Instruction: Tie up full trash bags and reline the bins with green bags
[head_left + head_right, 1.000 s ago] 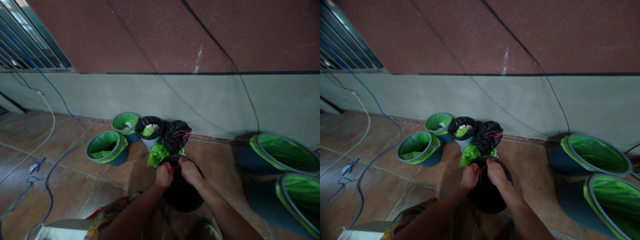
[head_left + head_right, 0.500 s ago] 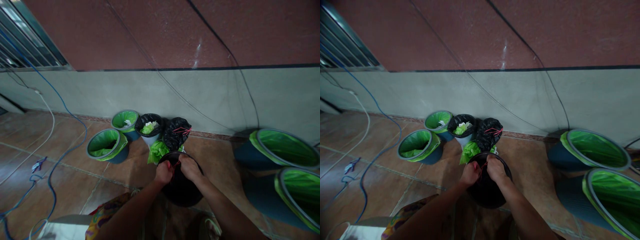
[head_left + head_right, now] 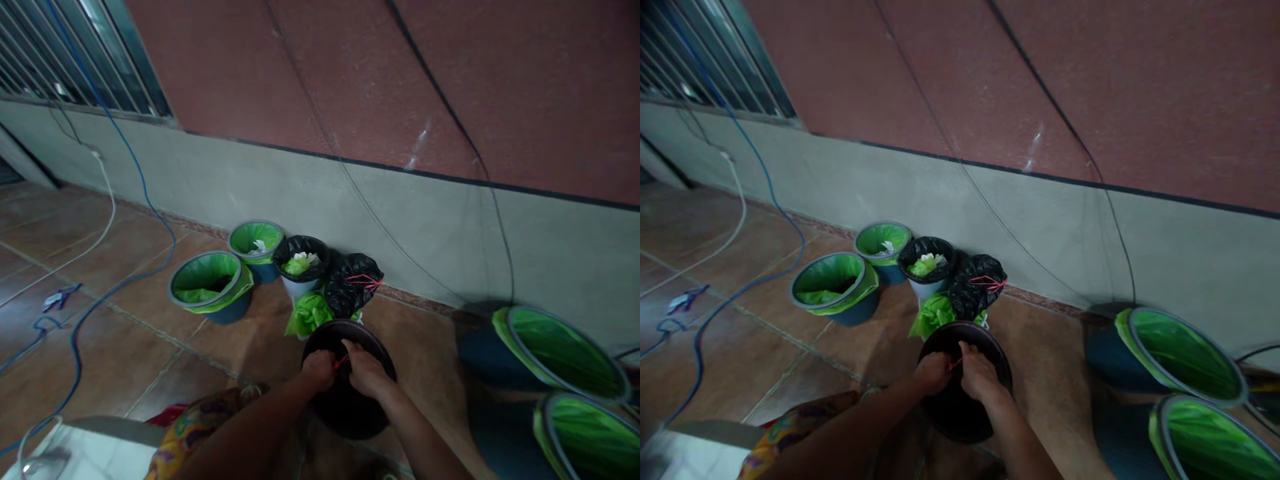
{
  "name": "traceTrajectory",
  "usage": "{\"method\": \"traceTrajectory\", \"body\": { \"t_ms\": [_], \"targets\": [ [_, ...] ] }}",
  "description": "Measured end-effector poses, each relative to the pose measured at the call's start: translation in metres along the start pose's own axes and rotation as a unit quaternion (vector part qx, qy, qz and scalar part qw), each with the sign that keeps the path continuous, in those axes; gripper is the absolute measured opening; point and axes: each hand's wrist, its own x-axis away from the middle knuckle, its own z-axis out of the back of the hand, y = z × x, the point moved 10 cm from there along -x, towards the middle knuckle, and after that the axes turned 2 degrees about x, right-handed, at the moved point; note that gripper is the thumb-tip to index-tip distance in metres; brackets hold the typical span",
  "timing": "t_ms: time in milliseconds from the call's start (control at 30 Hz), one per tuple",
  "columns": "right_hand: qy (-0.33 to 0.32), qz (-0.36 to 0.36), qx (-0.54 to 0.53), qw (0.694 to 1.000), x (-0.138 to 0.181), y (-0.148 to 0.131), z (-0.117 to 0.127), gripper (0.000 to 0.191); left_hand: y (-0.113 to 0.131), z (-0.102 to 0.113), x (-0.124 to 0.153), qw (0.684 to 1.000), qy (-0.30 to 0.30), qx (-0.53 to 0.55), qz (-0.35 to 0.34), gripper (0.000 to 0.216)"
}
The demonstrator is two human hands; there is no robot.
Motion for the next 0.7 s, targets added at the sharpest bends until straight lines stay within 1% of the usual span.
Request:
{"method": "traceTrajectory", "body": {
  "t_ms": [33, 133, 233, 333, 400, 467, 500, 600, 633, 700],
  "targets": [
    [-0.02, -0.005, 0.004, 1.0, 0.002, 0.0, -0.007, 0.08, 0.001, 0.0, 0.0, 1.0, 0.005, -0.005, 0.002, 0.004],
    [-0.053, -0.015, -0.017, 0.998, 0.003, -0.001, -0.021, 0.094, 0.008, 0.006, -0.001, 1.0, 0.011, -0.003, -0.006, 0.01],
    [-0.035, -0.015, -0.059, 0.998, -0.001, 0.0, -0.02, 0.103, 0.017, 0.016, -0.002, 0.999, 0.028, 0.021, -0.016, 0.015],
    [-0.013, -0.009, -0.097, 0.995, -0.007, 0.002, -0.016, 0.106, 0.022, 0.023, -0.003, 0.998, 0.039, 0.038, -0.011, 0.02],
    [-0.002, -0.012, -0.113, 0.994, -0.01, 0.005, -0.014, 0.104, 0.024, 0.026, -0.003, 0.998, 0.035, 0.046, -0.001, 0.022],
    [0.016, -0.008, -0.12, 0.993, -0.012, 0.006, -0.012, 0.096, 0.025, 0.028, -0.002, 0.998, 0.027, 0.053, 0.011, 0.022],
    [0.025, -0.002, -0.121, 0.992, -0.013, 0.006, -0.011, 0.087, 0.026, 0.03, -0.001, 0.998, 0.024, 0.056, 0.016, 0.022],
    [0.042, 0.032, -0.112, 0.992, -0.012, 0.001, -0.008, 0.051, 0.028, 0.034, 0.001, 0.998, 0.019, 0.063, 0.016, 0.021],
    [0.046, 0.035, -0.101, 0.993, -0.012, 0.0, -0.006, 0.042, 0.029, 0.034, 0.001, 0.997, 0.016, 0.069, 0.012, 0.021],
    [0.057, 0.027, -0.077, 0.995, -0.01, 0.0, -0.001, 0.037, 0.031, 0.036, 0.001, 0.996, 0.014, 0.089, 0.002, 0.02]
  ]
}}
